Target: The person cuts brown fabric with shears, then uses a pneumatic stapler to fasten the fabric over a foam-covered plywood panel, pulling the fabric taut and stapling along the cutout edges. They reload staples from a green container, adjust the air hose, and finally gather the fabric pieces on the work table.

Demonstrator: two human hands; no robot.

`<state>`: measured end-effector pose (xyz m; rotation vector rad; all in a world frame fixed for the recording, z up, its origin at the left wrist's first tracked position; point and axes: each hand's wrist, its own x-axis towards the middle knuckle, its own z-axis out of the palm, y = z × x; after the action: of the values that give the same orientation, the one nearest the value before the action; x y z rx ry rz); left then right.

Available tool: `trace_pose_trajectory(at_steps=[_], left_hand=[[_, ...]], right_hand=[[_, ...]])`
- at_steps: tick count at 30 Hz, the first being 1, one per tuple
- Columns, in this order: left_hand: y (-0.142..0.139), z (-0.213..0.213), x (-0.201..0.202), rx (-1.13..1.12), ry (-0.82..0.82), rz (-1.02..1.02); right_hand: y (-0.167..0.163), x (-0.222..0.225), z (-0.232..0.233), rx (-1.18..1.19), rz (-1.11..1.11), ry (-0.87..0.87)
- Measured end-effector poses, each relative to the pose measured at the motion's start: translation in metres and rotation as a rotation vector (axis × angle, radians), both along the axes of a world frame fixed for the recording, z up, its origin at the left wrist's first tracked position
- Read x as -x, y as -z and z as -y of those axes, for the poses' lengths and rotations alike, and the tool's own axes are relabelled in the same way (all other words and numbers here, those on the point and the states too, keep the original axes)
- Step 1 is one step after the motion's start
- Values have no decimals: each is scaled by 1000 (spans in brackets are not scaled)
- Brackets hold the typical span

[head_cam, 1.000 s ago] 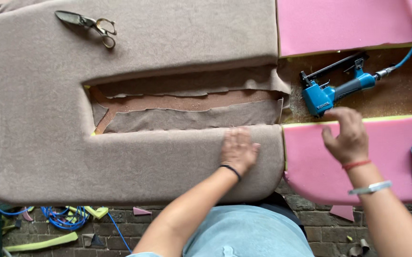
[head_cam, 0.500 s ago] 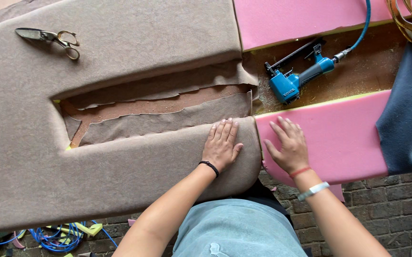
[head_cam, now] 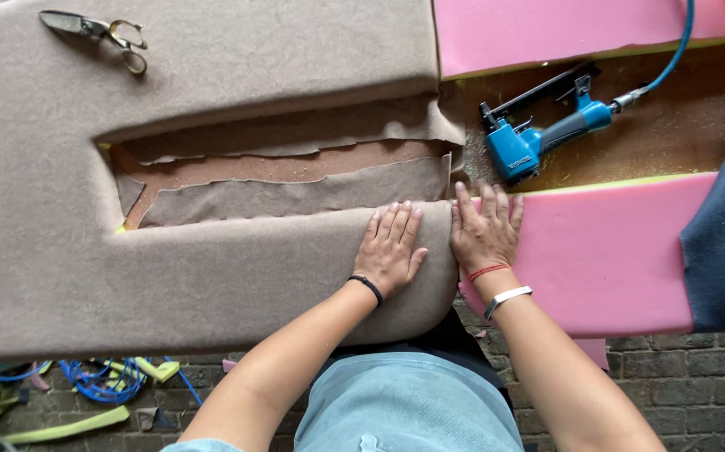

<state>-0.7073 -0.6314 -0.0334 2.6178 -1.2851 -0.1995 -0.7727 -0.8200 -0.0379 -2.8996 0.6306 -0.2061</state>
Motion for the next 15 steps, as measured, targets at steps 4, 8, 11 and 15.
trace_pose_trajectory(at_steps=[4,8,11,15], left_hand=[[-3,-1,-2,-9,2,-16],[-3,-2,-3,-23,-11,-49],[0,-1,3,-34,-12,-50],[1,-9,25,-53,23,-26]], right_hand=[[3,-4,2,4,-13,-4],[-7,15,7,-141,24,-54],[-14,50,3,-251,88,-101],[-9,93,-23,-89,-69,-51]])
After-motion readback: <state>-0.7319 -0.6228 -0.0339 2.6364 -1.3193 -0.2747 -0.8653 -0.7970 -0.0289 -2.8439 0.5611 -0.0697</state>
